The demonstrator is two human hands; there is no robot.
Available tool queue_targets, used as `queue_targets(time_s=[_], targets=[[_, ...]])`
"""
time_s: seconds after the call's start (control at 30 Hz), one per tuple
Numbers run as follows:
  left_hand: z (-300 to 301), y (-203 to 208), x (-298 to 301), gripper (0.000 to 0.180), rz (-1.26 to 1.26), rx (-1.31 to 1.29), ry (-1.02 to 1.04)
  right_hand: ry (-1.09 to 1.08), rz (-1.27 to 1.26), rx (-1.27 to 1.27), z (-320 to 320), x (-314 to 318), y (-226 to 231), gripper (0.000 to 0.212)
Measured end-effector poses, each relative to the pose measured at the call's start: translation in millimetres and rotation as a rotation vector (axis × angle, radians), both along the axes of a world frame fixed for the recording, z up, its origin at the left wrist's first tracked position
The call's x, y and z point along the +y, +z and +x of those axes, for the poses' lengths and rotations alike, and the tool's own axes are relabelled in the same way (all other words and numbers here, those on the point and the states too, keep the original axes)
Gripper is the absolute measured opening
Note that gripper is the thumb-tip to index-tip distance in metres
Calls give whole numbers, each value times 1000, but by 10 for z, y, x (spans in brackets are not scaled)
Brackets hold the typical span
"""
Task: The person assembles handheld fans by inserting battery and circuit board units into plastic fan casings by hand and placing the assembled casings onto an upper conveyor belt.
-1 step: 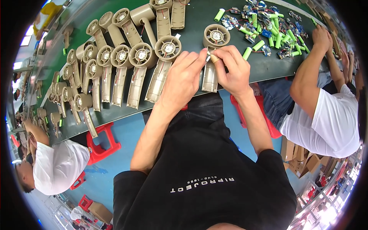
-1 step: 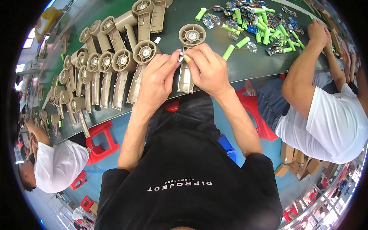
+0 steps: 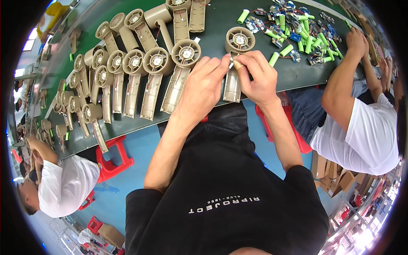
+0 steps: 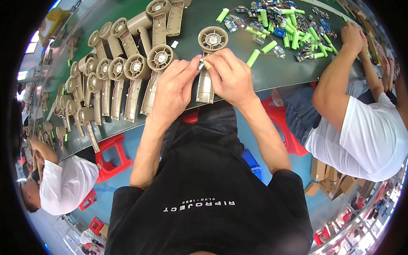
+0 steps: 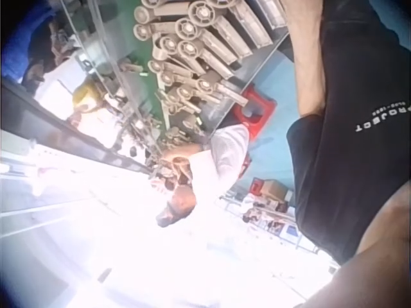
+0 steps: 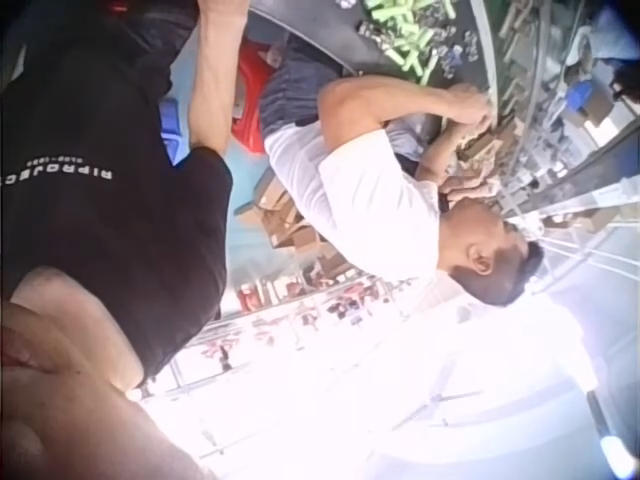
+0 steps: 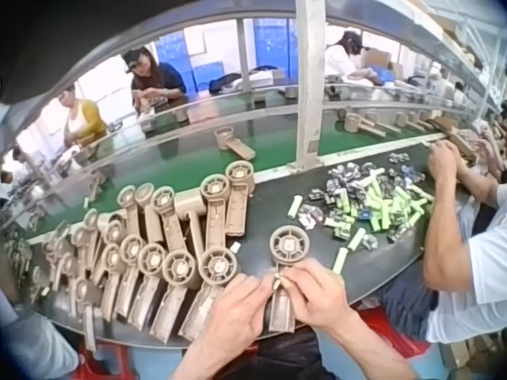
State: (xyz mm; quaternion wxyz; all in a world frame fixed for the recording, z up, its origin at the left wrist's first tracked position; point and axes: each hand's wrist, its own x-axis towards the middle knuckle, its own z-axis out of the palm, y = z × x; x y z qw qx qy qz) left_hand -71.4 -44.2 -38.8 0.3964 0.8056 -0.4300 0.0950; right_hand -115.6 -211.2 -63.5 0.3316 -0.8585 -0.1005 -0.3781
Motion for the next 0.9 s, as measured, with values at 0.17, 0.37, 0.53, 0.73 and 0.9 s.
queue_targets(time_s=[0.17,0.37,0.53,0.73,0.9], targets=[[20,8,21,35,57,-18,-43,22,7,-1,10,-3,-10,15],[-148,-59,-136,41,-132,269,132,-20,90,74,18,-2,79,16],[-214,86,-187,28,-208,556,177,-220,336,131,-172,-245,175,19],[1196,701,237,29,-126,227,416,-384,363,142,-310,-681,138,20],[3272,293,766,39,160,90,809,-345,417,196,-139,-651,125,19]])
